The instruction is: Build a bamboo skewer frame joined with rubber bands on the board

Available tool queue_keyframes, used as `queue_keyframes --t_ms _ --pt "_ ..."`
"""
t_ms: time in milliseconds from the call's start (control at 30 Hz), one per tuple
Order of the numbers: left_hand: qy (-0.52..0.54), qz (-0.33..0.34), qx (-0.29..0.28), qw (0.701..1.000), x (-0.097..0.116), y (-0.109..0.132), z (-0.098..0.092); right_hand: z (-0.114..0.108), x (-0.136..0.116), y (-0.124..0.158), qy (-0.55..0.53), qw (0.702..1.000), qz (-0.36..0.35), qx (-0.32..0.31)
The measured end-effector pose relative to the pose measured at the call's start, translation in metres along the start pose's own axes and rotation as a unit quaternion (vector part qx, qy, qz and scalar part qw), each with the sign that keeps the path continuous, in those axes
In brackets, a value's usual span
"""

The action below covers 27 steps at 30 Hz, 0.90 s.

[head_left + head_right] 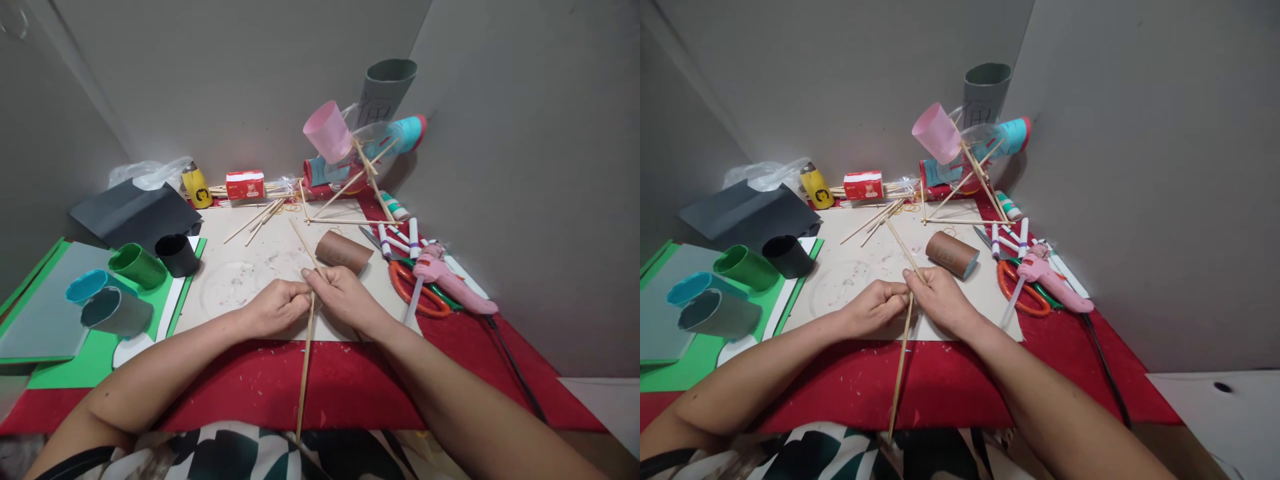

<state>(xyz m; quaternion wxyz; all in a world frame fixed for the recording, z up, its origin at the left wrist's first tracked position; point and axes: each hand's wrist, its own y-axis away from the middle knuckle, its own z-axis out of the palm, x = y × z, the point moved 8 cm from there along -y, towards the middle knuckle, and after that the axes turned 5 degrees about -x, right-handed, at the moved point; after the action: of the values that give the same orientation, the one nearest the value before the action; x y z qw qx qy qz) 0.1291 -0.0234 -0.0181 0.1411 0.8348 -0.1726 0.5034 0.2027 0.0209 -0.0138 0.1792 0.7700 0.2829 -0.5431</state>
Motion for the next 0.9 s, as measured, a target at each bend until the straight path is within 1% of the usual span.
queue_keyframes --t_ms 133,267,500,667,800,900 --pt "0.016 0.009 -0.022 1.0 0.001 0.001 0.003 -0.002 0.001 0.0 -0.002 1.0 0.0 -0.004" --pt "0.042 0.0 -0.038 0.998 0.002 0.002 0.005 -0.001 0.001 0.0 0.002 1.0 0.002 -0.007" --pt "0.004 -0.074 -0.003 0.997 -0.004 0.0 -0.002 0.01 0.009 -0.002 0.037 0.999 -0.006 -0.023" --pt "-0.017 -0.07 0.023 0.997 -0.004 0.0 -0.004 0.012 0.012 -0.002 0.021 0.999 -0.002 -0.025" --pt "0.018 -0.054 0.032 0.998 -0.006 -0.001 -0.002 0.01 0.011 -0.002 0.004 1.0 0.008 -0.016" --pt "0.083 -0.058 0.027 0.995 -0.011 -0.001 0.0 0.007 0.008 -0.002 -0.011 1.0 0.002 -0.008"
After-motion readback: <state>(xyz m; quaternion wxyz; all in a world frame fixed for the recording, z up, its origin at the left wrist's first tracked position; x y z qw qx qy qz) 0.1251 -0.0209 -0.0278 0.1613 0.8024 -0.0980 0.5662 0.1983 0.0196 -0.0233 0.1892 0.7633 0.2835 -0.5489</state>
